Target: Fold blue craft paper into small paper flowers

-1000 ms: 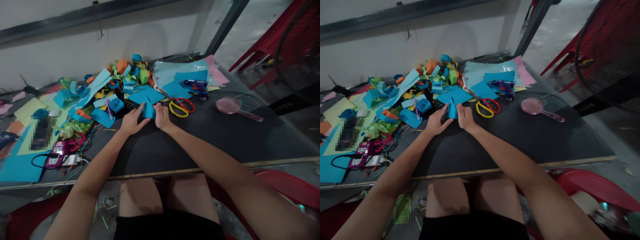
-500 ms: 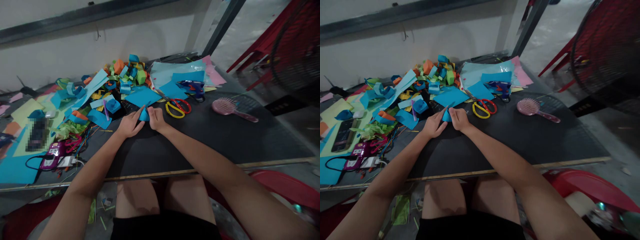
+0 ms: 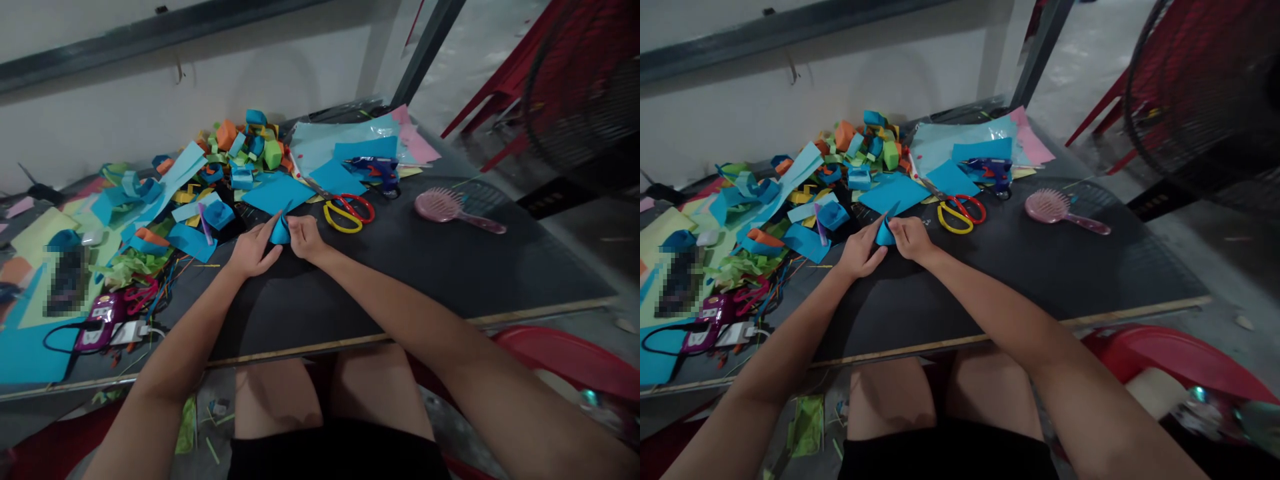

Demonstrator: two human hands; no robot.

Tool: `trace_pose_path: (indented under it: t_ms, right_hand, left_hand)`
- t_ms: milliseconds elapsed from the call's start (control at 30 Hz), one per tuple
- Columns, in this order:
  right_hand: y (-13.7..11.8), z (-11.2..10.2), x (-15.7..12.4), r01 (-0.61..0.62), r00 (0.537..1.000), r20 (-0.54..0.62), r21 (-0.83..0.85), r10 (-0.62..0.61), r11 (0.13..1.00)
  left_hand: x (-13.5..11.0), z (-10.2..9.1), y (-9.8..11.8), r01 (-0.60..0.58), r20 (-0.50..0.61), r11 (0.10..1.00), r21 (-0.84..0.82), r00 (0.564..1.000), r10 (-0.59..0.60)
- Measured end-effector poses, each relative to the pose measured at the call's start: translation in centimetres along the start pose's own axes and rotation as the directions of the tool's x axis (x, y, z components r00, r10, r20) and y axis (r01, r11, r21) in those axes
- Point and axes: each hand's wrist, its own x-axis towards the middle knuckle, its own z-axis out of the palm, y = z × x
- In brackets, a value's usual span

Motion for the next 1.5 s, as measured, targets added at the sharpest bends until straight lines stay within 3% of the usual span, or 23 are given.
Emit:
trace_pose_path:
  t_ms: [233,400,500,633,733,800,933,1100,1167,1200,1300,1367,1500]
  right_hand:
    - [0.1,-0.1,-0.2,0.038,0.999,0.012,-0.008,-0.038,0.999]
    - [0.5,-0.3,-0.2,0.044,0.998,0.039,-0.001,-0.044,0.999]
    - [0.3,-0.4,0.0,0.056,0.994,0.092,-0.013,-0.055,0.998]
    - [-0.2,-0.5,0.2,0.075,0.977,0.207,-0.099,-0.053,0.992]
    - [-0.2,-0.3,0.3,0.085,0.977,0.207,-0.165,-0.050,0.983]
    - [-0.1,-0.2,0.3,0.043,0.982,0.190,-0.146,-0.014,0.988]
    - [0.3,-0.2,0.7,-0.083,0.988,0.132,0.051,0.075,0.995]
    - [1.0,-0.3,1.2,-0.179,0.983,0.103,0.326,0.154,0.928]
    - [1.2,-0.2,1.3,-0.187,0.982,0.096,0.365,0.163,0.912]
    - [1.3,-0.2,1.3,-0.182,0.983,0.078,0.364,0.165,0.913]
    - [1.4,-0.2,1.2,-0.160,0.984,-0.020,0.311,0.175,0.937]
    - [1.2,-0.4,1.2,-0.144,0.982,-0.082,0.272,0.173,0.951]
    - [0.5,-1.1,1.3,-0.076,0.976,-0.190,0.182,0.111,0.980]
  left_hand:
    - [0.0,0.5,-0.2,0.075,-0.009,0.997,0.036,0.997,-0.075]
    - [0.5,0.7,0.3,0.253,-0.148,0.961,-0.108,0.952,-0.267]
    - [1.0,0.7,0.4,0.393,-0.246,0.871,-0.295,0.849,-0.467]
    - [1.4,1.1,-1.1,0.502,-0.362,0.737,-0.454,0.651,-0.667]
    - [1.6,1.7,-2.4,0.534,-0.356,0.606,-0.589,0.502,-0.788]
    - [1.6,2.0,-2.9,0.524,-0.314,0.516,-0.678,0.428,-0.847]
    - [1.5,2.1,-3.0,0.512,-0.325,0.488,-0.707,0.377,-0.867]
    - [1.6,1.7,-2.6,0.433,-0.347,0.461,-0.775,0.318,-0.882]
    - [1.7,1.6,-2.3,0.324,-0.330,0.429,-0.843,0.319,-0.889]
    - [1.8,1.4,-2.1,0.258,-0.306,0.401,-0.879,0.340,-0.889]
    - [2.1,1.0,-1.5,0.120,-0.210,0.293,-0.949,0.456,-0.865]
    - [2.2,0.8,-1.2,0.099,-0.166,0.248,-0.964,0.504,-0.847]
    - [2.3,0.7,-0.9,0.112,-0.123,0.216,-0.970,0.541,-0.832]
